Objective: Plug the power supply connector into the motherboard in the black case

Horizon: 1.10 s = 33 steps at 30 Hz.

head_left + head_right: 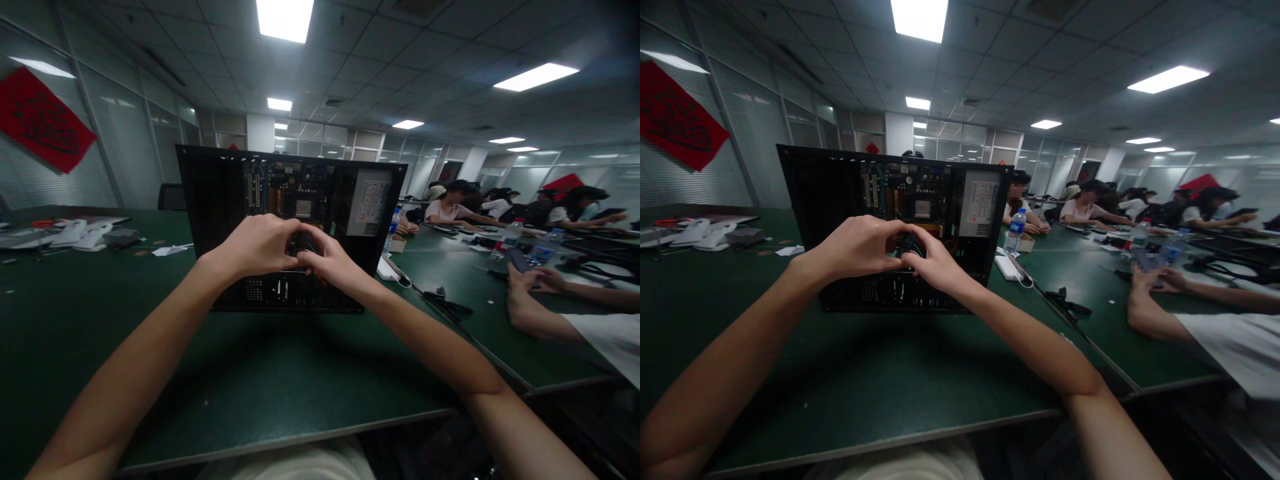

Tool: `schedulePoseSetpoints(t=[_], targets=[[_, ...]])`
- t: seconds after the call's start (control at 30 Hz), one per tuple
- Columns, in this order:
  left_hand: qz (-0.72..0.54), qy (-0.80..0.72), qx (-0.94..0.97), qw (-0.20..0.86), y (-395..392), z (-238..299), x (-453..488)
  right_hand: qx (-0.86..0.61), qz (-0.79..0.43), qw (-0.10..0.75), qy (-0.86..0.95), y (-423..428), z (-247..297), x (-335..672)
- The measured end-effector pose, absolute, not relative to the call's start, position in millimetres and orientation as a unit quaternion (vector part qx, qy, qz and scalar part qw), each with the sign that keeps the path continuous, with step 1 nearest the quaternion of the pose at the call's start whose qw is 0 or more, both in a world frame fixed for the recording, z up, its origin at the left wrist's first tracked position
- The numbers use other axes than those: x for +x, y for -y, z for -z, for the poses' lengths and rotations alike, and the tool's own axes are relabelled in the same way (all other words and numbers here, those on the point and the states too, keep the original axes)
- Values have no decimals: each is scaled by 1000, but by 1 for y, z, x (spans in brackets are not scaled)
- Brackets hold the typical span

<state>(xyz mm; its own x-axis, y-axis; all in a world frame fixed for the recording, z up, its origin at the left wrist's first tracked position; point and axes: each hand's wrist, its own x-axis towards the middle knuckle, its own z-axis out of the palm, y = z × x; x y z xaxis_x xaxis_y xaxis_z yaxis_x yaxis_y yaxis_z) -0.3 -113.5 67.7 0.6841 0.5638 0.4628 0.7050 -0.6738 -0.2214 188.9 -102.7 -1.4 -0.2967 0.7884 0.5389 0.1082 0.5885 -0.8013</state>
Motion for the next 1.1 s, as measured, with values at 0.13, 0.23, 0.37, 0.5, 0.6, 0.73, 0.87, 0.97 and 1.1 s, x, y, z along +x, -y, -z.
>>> schedulePoseSetpoints(t=[0.13, 0.23, 0.37, 0.5, 0.6, 0.73, 0.87, 0.97, 1.1], targets=[[174, 357, -893, 213, 114, -66, 1, -310, -380, 517, 702, 103, 2, 187], [171, 354, -895, 211, 114, -66, 1, -314, -402, 523, 683, 103, 2, 185], [173, 344, -902, 197, 115, -68, 0, -306, -425, 530, 667, 106, 1, 184], [171, 344, -902, 197, 115, -68, -1, -300, -449, 529, 655, 109, 0, 183], [171, 338, -904, 196, 114, -68, -1, -303, -453, 527, 652, 109, 0, 182], [169, 338, -905, 197, 114, -68, -1, -311, -439, 528, 657, 108, 1, 181], [172, 343, -903, 196, 116, -69, -1, -321, -403, 533, 671, 104, 5, 180], [171, 344, -902, 198, 117, -70, -1, -320, -385, 535, 681, 103, 7, 179], [168, 344, -902, 201, 119, -71, -2, -321, -386, 534, 680, 105, 7, 179]])
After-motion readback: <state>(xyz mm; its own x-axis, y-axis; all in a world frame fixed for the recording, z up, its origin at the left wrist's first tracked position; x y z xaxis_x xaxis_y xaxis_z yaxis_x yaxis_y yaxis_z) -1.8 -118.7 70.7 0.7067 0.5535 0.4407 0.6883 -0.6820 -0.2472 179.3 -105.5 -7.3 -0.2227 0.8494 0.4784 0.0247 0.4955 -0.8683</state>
